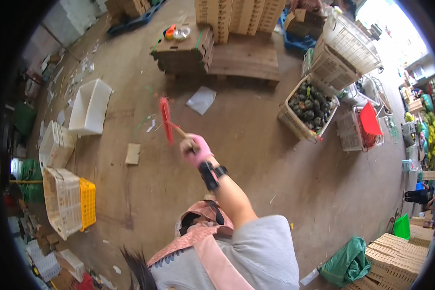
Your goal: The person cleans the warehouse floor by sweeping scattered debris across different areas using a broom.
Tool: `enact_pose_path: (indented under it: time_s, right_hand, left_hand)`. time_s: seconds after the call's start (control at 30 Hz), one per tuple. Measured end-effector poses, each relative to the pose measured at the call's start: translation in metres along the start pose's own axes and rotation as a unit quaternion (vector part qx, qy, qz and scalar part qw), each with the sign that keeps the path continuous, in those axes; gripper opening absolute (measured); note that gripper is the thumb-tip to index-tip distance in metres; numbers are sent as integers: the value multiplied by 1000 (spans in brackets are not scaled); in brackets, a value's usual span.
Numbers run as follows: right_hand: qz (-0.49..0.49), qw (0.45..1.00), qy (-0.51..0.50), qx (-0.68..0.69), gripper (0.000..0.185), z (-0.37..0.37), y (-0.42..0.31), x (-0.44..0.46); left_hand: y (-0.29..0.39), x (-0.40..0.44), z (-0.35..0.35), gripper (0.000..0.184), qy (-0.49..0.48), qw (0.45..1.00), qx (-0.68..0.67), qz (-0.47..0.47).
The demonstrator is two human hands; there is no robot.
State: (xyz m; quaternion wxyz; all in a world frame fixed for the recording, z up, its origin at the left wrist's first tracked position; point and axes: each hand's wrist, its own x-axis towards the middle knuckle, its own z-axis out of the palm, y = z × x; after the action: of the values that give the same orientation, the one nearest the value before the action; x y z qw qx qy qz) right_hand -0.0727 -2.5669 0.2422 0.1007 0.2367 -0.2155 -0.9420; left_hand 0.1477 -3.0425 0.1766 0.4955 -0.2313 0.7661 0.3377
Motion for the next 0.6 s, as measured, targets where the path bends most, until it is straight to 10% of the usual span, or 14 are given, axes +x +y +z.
enact_pose_path:
  time_s: [0.17, 0.27, 0.33, 0.4, 0.6]
  right_hand:
    - [8, 991, 34, -129, 22, 37, -17, -82]
    - [-33, 981, 111, -155, 21, 35, -54, -96]
    - [-97, 952, 192, -218, 19, 39, -80, -89]
    - [-139, 925, 245, -256, 17, 39, -119, -73]
    - [-172, 856, 352, -338, 21, 21, -270, -1]
  left_hand:
    - [5, 96, -43, 30, 4, 975, 178, 132]
    - [44, 171, -78, 30, 109, 824, 398, 388]
    - [123, 178, -76, 28, 120, 898, 202, 371]
    - [265, 84, -42, 29, 64, 984, -116, 121]
    - [367, 47, -7, 31, 44, 953, 107, 279]
